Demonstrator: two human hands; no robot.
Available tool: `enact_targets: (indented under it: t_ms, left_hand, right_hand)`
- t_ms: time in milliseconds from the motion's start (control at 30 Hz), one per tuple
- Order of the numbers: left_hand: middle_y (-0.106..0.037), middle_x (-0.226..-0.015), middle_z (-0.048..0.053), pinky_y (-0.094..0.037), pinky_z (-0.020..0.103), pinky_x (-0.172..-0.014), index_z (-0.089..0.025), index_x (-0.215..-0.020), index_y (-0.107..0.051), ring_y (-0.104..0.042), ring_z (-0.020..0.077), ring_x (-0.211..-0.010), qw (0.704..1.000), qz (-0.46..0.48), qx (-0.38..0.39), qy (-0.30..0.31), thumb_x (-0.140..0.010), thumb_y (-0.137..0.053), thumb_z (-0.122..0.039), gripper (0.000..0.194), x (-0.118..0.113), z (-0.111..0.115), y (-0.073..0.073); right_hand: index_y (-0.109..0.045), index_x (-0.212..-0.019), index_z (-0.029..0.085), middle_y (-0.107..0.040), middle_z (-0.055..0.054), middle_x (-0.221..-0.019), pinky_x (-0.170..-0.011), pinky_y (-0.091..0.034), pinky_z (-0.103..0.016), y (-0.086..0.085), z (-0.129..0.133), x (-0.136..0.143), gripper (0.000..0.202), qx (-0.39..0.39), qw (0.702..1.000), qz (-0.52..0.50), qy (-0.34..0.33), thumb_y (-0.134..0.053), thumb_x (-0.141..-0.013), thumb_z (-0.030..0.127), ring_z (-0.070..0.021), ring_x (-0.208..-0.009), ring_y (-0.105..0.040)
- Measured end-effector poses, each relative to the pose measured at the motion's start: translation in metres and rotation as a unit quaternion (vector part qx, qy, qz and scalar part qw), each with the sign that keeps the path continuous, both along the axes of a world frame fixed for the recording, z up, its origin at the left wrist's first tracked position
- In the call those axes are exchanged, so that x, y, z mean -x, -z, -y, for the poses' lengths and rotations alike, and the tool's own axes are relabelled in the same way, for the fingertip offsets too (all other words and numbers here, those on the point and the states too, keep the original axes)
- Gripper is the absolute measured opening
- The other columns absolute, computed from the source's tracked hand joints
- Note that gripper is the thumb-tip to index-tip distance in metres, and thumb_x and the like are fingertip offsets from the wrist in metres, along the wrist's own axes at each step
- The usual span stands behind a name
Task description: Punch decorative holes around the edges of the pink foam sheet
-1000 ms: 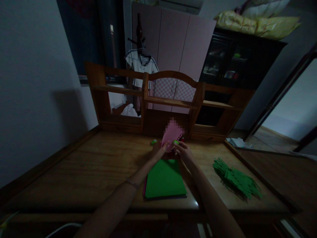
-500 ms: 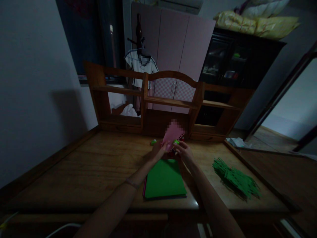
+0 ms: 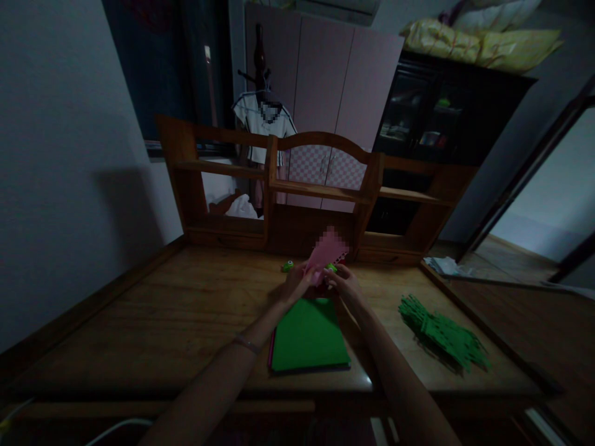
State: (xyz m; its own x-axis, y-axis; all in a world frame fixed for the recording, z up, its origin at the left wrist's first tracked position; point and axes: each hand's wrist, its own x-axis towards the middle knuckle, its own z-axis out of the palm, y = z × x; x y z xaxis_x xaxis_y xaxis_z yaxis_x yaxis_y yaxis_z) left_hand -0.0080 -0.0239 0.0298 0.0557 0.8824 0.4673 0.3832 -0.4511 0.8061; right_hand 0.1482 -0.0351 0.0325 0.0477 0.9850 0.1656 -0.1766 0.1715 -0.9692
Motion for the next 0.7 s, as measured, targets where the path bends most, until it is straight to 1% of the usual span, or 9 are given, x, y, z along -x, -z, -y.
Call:
enact_targets:
  t_ms: [133, 300, 500, 700]
  left_hand:
    - [-0.068, -0.086, 0.007, -0.045, 0.026, -0.068, -0.015, -0.096, -0.068, -0.061, 0.0171, -0.078, 1.0, -0.007, -0.011, -0.004, -0.087, -0.048, -0.037, 0.031, -0.0005, -0.0028, 0.0026]
    - [-0.068, -0.086, 0.009, -0.046, 0.026, -0.067, -0.013, -0.096, -0.068, -0.06, 0.0181, -0.076, 1.0, -0.001, -0.002, -0.007, -0.086, -0.048, -0.039, 0.034, -0.0008, -0.0019, 0.0011]
    - [-0.068, -0.085, 0.006, -0.046, 0.026, -0.067, -0.016, -0.094, -0.068, -0.06, 0.017, -0.076, 1.0, 0.004, 0.005, 0.002, -0.086, -0.047, -0.042, 0.034, -0.0011, 0.0044, -0.0056]
    - [-0.068, -0.088, 0.006, -0.046, 0.026, -0.07, -0.015, -0.096, -0.067, -0.06, 0.0164, -0.078, 1.0, 0.0, 0.002, 0.009, -0.087, -0.046, -0.039, 0.033, -0.0009, 0.0027, -0.0038]
  right_hand:
    - [-0.063, -0.09, 0.021, -0.066, -0.002, -0.085, -0.054, -0.044, -0.023, -0.0017, 0.0036, 0.0004, 0.042, -0.012, 1.0, 0.001, -0.013, -0.076, -0.058, 0.045, -0.013, -0.063, -0.059]
    - [-0.063, -0.083, 0.021, -0.064, -0.001, -0.075, -0.049, -0.042, -0.024, -0.0022, 0.001, 0.0005, 0.04, 0.006, 1.0, 0.005, 0.008, -0.078, -0.055, 0.045, -0.0123, -0.056, -0.057]
    - [-0.063, -0.085, 0.021, -0.065, -0.001, -0.079, -0.053, -0.044, -0.025, -0.0035, 0.0036, 0.0, 0.037, -0.002, 1.0, -0.011, -0.013, -0.077, -0.058, 0.043, -0.0127, -0.06, -0.058]
    - [-0.062, -0.083, 0.021, -0.065, 0.0, -0.077, -0.052, -0.043, -0.025, -0.0055, 0.0062, 0.0012, 0.038, -0.004, 1.0, -0.011, -0.006, -0.077, -0.057, 0.045, -0.0122, -0.057, -0.058]
